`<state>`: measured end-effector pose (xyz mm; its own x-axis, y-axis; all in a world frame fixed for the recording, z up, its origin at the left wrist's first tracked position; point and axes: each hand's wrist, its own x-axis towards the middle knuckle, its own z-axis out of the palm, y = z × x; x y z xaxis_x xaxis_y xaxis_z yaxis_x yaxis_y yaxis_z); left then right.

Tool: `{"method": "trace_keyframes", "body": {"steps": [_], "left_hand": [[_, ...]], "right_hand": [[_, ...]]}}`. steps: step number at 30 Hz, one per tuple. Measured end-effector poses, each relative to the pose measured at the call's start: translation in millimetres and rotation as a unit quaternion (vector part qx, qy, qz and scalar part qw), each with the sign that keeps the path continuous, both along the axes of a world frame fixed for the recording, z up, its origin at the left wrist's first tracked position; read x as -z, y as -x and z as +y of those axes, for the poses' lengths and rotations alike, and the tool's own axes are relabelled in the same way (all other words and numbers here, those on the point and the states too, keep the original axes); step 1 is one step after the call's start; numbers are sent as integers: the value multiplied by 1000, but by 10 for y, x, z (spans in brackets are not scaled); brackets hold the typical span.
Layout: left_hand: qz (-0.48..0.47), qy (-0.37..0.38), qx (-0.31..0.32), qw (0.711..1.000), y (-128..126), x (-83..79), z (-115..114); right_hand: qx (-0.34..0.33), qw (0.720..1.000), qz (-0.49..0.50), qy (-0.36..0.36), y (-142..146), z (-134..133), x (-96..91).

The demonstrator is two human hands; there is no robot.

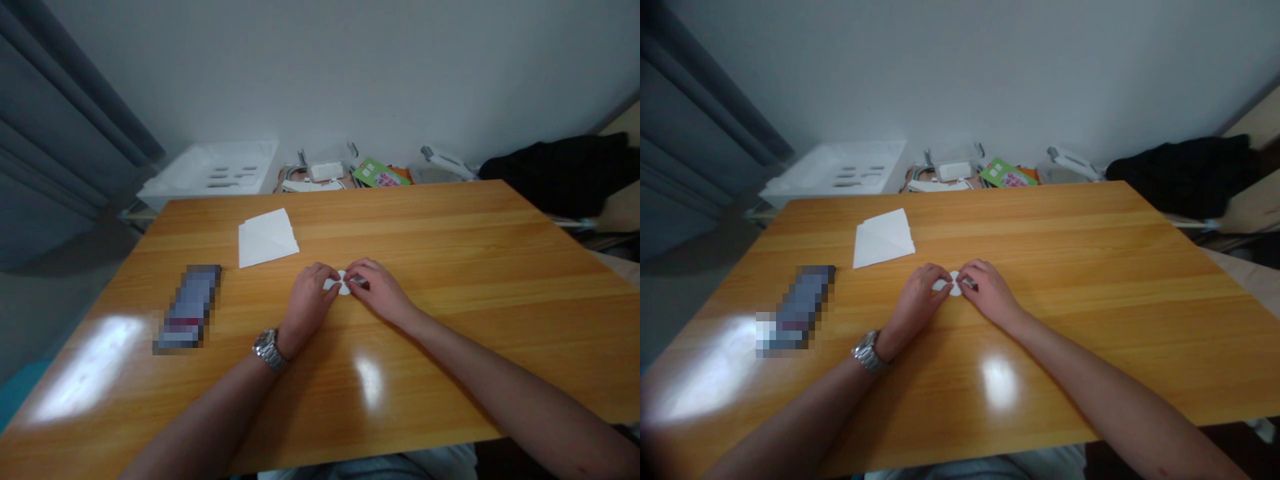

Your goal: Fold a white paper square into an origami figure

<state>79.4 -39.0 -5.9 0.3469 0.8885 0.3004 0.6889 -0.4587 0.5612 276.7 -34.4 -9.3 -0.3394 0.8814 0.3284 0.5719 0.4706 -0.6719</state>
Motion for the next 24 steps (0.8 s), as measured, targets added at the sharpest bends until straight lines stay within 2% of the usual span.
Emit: {"method": "trace_keyframes", "body": {"steps": [8,15,24], "left_hand": [[-10,16,-3,1000,5,24,9],[-14,19,0,1000,8,14,12],[1,25,49,998,85,24,40]], "right_hand": [[4,1000,11,9,5,8,9],[37,999,-27,-23,-9,6,69],[46,998,-40,-23,-56,40,134]]}}
